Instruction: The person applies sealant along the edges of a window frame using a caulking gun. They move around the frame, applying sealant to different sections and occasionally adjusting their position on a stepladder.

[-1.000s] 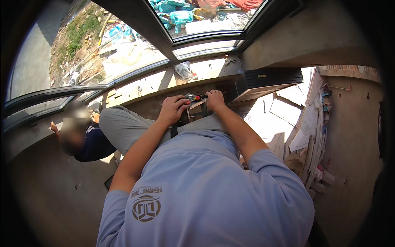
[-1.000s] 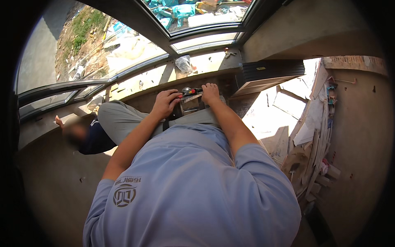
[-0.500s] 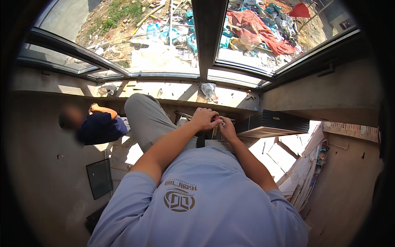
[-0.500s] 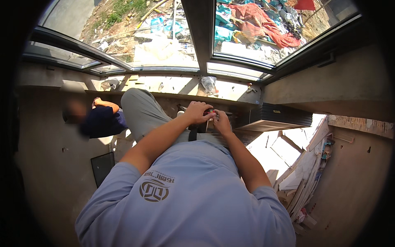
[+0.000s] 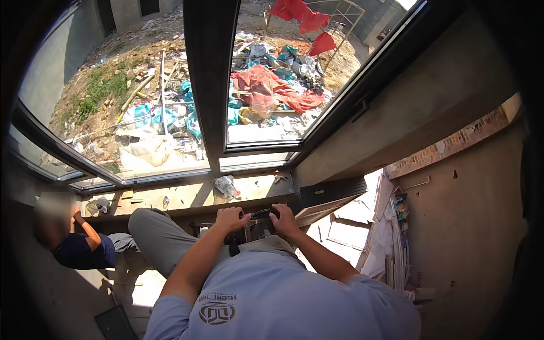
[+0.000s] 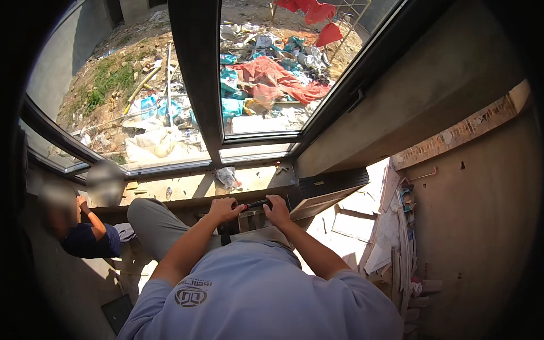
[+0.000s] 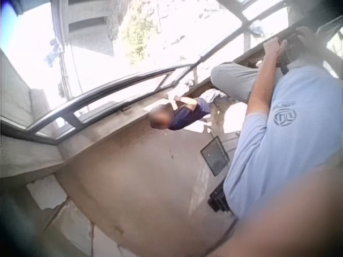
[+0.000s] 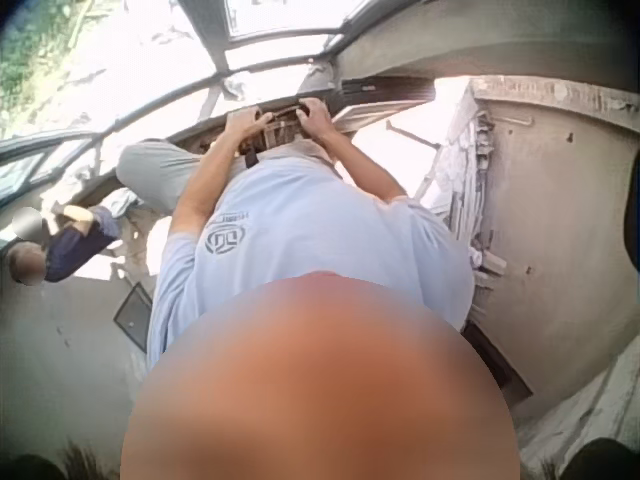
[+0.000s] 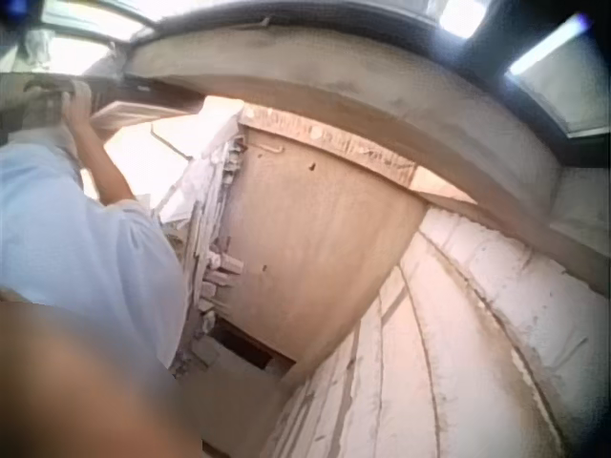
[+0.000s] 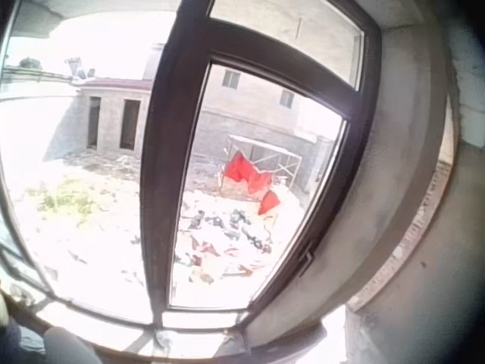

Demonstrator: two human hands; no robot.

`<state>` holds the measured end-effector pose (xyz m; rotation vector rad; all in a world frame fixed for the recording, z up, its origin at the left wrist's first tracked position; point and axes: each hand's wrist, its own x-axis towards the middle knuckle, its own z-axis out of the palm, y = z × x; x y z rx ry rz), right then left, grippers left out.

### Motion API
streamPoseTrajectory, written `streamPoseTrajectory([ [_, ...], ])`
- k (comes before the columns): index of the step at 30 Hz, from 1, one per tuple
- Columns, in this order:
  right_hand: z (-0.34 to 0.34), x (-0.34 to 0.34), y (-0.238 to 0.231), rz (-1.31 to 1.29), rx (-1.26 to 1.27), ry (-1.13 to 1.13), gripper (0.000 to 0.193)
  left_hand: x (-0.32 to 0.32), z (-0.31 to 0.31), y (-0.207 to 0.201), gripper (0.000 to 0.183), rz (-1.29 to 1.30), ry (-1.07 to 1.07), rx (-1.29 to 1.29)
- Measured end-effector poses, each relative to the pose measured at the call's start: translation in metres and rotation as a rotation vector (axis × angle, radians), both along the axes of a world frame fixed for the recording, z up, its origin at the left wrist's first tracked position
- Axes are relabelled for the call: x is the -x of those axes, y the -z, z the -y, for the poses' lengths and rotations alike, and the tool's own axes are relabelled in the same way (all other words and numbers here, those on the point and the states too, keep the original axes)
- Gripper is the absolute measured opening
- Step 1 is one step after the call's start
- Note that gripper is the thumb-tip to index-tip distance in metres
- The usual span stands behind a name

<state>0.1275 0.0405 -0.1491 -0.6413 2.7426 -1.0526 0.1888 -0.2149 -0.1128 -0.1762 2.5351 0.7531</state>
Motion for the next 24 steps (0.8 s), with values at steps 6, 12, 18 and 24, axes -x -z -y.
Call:
streamPoseTrajectory([
  [6, -0.032, 0.016, 0.001, 0.027, -0.035, 0.119, 0.038, 0.002, -0.007, -0.017, 0.07, -0.001, 0.071, 0.053],
  [12, 0.027, -0.019, 0.042, 0.323, 0.13, 0.057, 0.04, -0.008, -0.005, -0.003, 0.066, -0.206, 0.092, 0.157],
  [18, 0.101, -0.069, 0.096, 0.765, 0.478, 0.312, 0.04, -0.013, -0.007, 0.007, 0.057, -0.325, 0.055, 0.23],
  [24, 0.112, -0.09, 0.103, 0.624, 0.601, 0.491, 0.041, -0.011, -0.007, 0.019, 0.057, -0.419, 0.049, 0.197],
])
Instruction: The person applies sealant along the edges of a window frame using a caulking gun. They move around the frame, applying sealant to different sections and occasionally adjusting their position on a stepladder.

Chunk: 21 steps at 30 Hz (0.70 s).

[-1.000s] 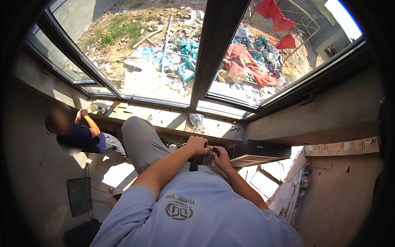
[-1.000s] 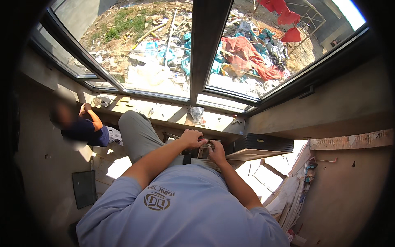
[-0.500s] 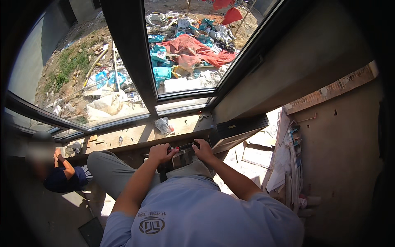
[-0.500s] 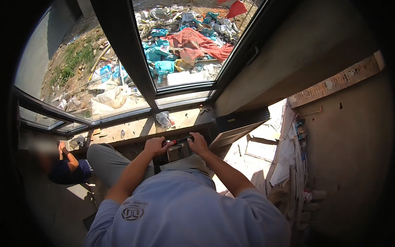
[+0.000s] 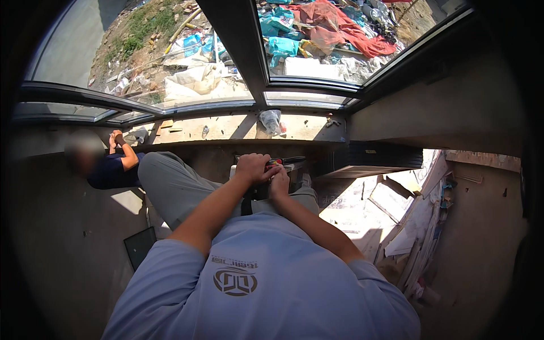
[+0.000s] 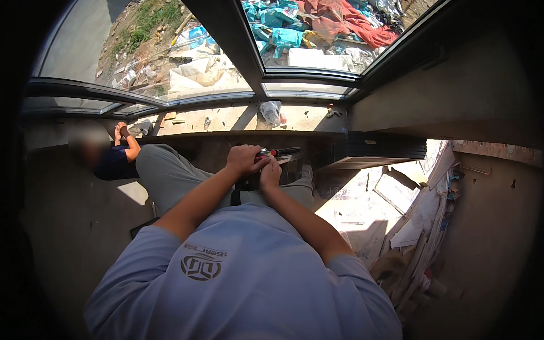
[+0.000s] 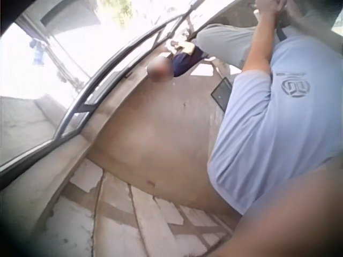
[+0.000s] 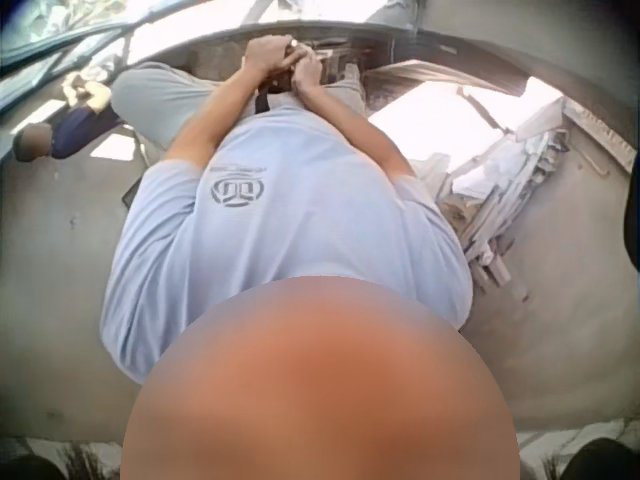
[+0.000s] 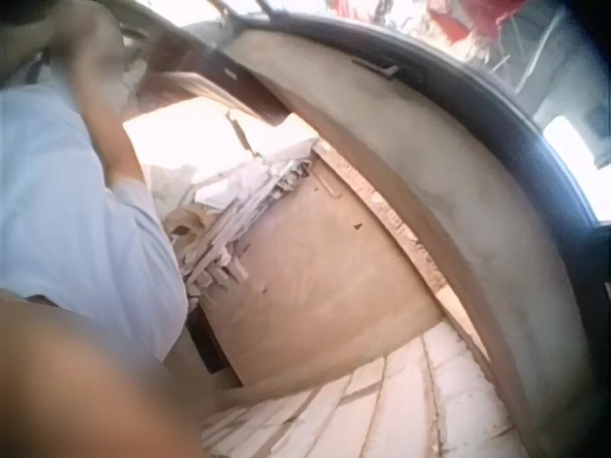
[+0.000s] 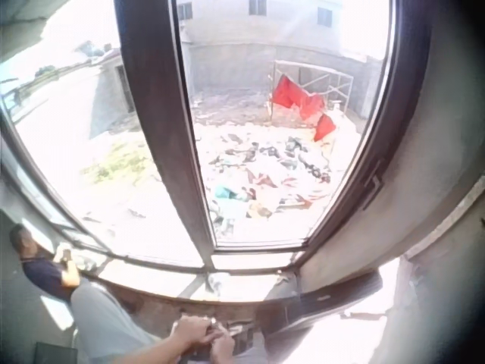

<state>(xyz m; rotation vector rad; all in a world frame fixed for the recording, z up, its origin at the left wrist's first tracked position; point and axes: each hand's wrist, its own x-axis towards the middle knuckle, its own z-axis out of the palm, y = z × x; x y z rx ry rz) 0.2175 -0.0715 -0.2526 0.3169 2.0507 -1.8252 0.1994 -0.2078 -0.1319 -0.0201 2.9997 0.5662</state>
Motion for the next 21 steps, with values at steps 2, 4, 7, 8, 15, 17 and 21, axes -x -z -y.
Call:
streamPoseTrajectory([
  [2, 0.005, -0.006, 0.001, -0.053, -0.081, 0.012, 0.039, -0.003, 0.0, 0.002, 0.06, -0.002, -0.004, -0.006],
  [4, 0.006, -0.002, -0.026, -0.1, -0.279, -0.061, 0.037, -0.004, 0.001, 0.012, 0.061, -0.005, -0.002, -0.017],
  [7, 0.015, 0.007, -0.072, 0.09, -0.166, -0.014, 0.041, -0.006, 0.002, 0.012, 0.061, -0.001, -0.017, -0.03],
  [8, 0.016, 0.008, -0.063, 0.143, -0.177, 0.027, 0.044, -0.002, 0.001, 0.007, 0.061, -0.001, -0.011, -0.044],
  [15, 0.005, 0.003, -0.037, 0.307, -0.061, -0.007, 0.065, -0.003, 0.001, 0.012, 0.058, 0.069, -0.011, -0.075],
  [17, 0.016, 0.001, -0.034, 0.2, 0.035, 0.069, 0.055, -0.005, 0.006, 0.007, 0.058, 0.074, -0.028, -0.061],
  [21, 0.016, -0.002, -0.049, 0.046, -0.156, 0.024, 0.05, -0.007, 0.002, 0.011, 0.059, 0.065, -0.042, -0.086],
])
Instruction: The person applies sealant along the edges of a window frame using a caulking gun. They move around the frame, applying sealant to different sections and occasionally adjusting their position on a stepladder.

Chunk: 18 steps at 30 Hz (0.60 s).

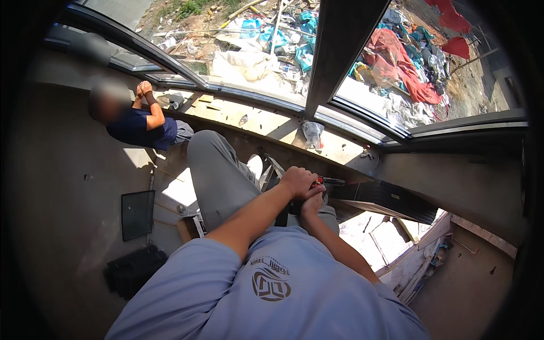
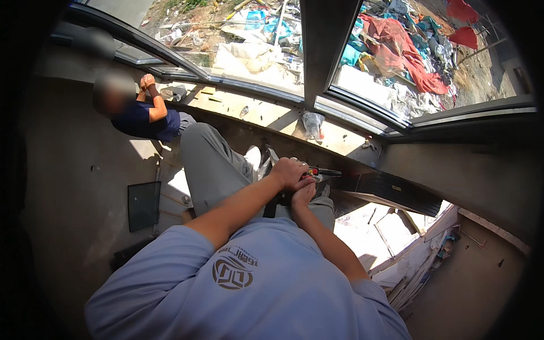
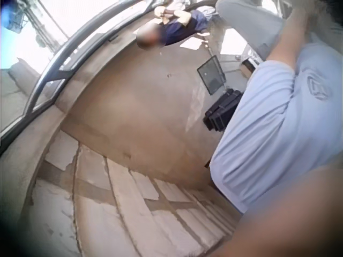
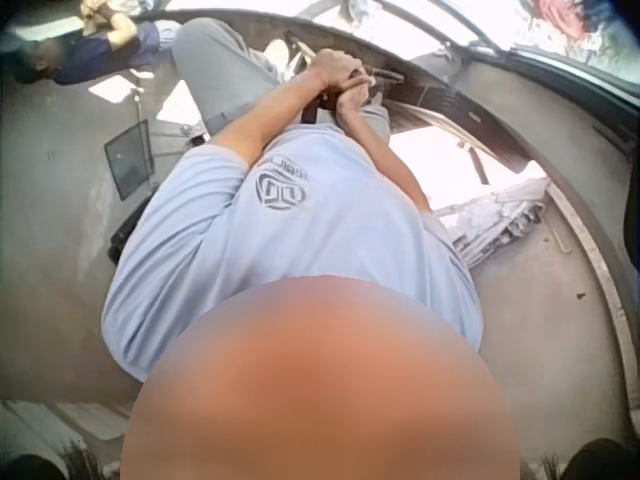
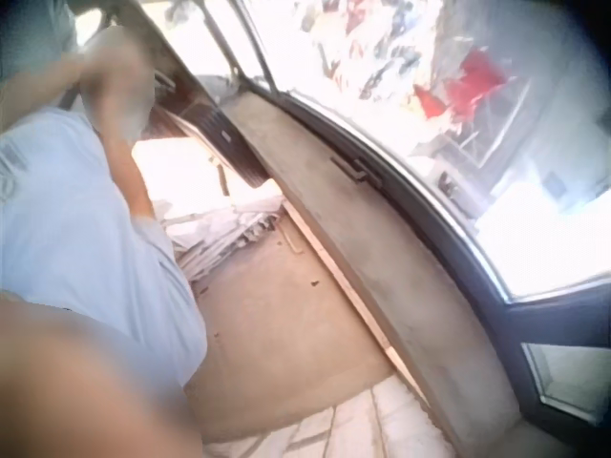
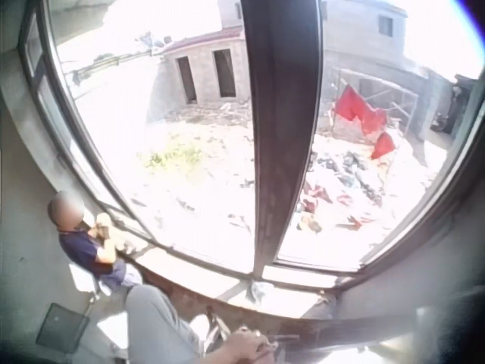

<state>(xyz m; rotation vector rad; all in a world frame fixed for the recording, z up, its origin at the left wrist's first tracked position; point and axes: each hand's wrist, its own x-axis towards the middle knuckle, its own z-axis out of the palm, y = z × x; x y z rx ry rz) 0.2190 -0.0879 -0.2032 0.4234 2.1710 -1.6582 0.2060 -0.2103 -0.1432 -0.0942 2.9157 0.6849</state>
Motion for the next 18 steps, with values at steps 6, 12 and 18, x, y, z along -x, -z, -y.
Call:
streamPoseTrajectory([
  [6, -0.007, 0.002, 0.006, -0.125, -0.179, -0.116, 0.054, 0.006, 0.001, -0.001, 0.063, 0.037, 0.015, -0.02],
  [12, -0.015, 0.003, 0.02, -0.07, -0.143, -0.233, 0.054, 0.002, 0.005, -0.002, 0.063, -0.039, -0.007, -0.1],
  [18, -0.026, -0.003, 0.055, 0.04, 0.186, -0.051, 0.049, 0.002, 0.004, -0.005, 0.064, -0.011, -0.017, -0.139],
])
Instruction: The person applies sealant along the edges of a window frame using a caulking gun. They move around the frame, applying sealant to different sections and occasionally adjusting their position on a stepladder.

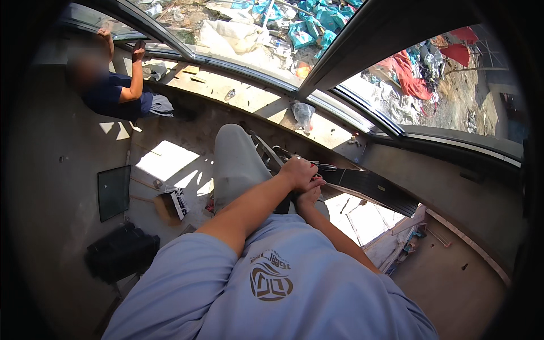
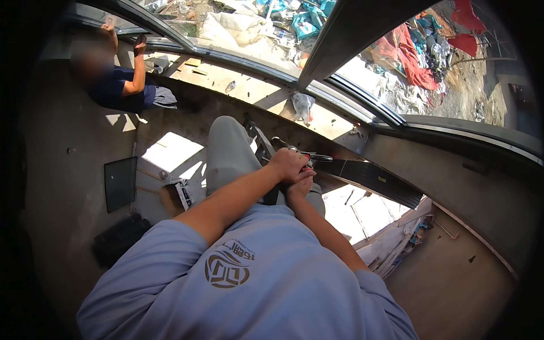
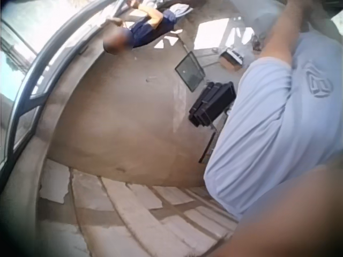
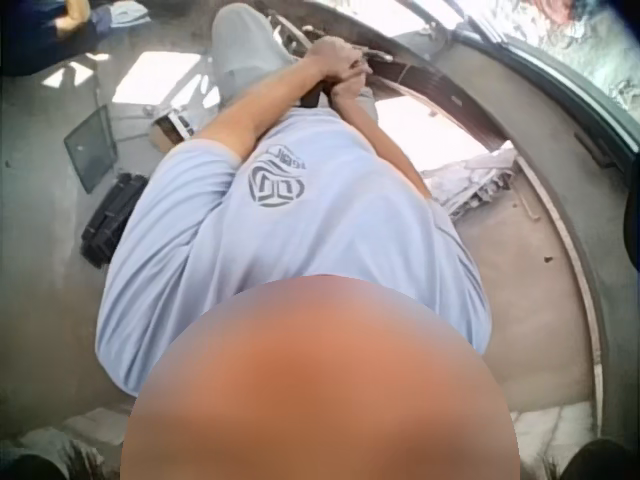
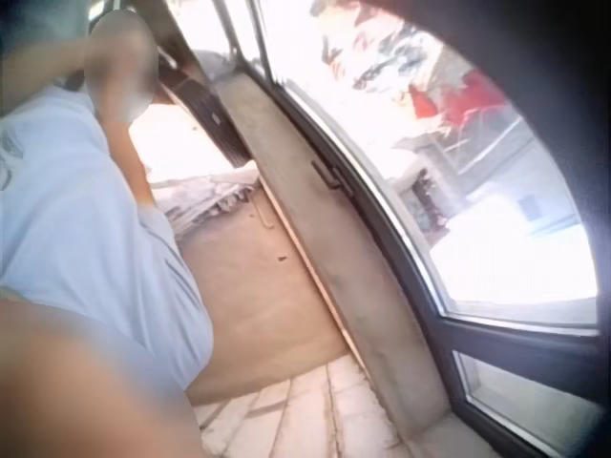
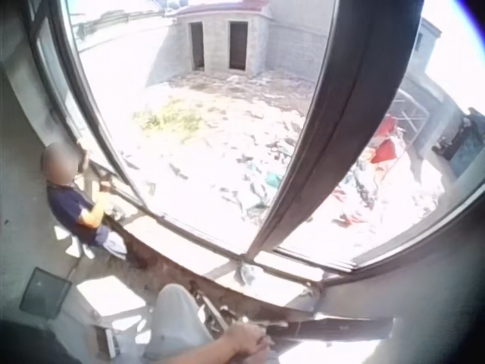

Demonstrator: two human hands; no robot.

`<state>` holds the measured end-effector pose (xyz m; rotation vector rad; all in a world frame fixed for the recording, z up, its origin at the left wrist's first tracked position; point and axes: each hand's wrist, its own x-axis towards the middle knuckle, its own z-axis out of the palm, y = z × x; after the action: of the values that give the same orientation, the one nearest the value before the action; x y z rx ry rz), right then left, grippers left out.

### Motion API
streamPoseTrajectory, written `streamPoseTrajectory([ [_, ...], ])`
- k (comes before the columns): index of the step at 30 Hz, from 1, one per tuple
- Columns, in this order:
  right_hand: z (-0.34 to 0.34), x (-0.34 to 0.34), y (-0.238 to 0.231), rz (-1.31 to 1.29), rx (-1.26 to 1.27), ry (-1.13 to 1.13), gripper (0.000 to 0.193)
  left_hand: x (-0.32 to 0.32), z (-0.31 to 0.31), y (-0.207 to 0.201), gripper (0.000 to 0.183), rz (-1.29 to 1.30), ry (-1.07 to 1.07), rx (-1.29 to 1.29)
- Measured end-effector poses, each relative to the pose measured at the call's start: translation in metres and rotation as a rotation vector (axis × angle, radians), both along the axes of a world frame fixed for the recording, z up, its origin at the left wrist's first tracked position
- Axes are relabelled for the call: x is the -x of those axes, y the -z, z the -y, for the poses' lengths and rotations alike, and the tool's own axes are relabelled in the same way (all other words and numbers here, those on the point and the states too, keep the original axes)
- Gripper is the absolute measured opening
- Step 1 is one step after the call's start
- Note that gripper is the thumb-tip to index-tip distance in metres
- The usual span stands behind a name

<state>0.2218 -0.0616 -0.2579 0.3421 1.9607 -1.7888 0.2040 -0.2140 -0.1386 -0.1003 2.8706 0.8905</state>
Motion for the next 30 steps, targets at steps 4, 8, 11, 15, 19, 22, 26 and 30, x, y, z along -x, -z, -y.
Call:
streamPoseTrajectory([
  [4, -0.006, 0.007, -0.006, 0.027, 0.041, 0.004, 0.048, 0.001, -0.002, 0.008, 0.073, 0.081, 0.018, -0.075],
  [8, -0.009, 0.014, -0.009, 0.003, 0.019, 0.014, 0.047, 0.001, -0.003, 0.014, 0.063, -0.064, 0.003, -0.046],
  [11, -0.011, 0.017, -0.012, -0.01, 0.014, 0.011, 0.046, 0.001, -0.002, 0.014, 0.064, -0.027, -0.006, -0.062],
  [15, -0.01, 0.017, -0.014, -0.02, 0.014, 0.017, 0.045, 0.006, 0.002, 0.015, 0.072, 0.029, 0.003, -0.105],
  [19, -0.011, 0.018, -0.015, -0.025, 0.009, 0.032, 0.044, 0.008, 0.004, 0.012, 0.069, 0.024, 0.008, -0.11],
  [22, -0.009, 0.014, -0.013, -0.027, 0.001, 0.039, 0.043, 0.004, 0.004, 0.008, 0.068, -0.016, -0.005, -0.105],
  [26, 0.001, 0.011, -0.008, -0.049, 0.034, 0.053, 0.042, 0.003, 0.002, 0.015, 0.064, -0.105, -0.044, -0.104],
  [30, 0.017, 0.006, -0.031, -0.103, 0.01, 0.059, 0.041, 0.0, 0.001, 0.02, 0.059, -0.072, -0.018, -0.094],
])
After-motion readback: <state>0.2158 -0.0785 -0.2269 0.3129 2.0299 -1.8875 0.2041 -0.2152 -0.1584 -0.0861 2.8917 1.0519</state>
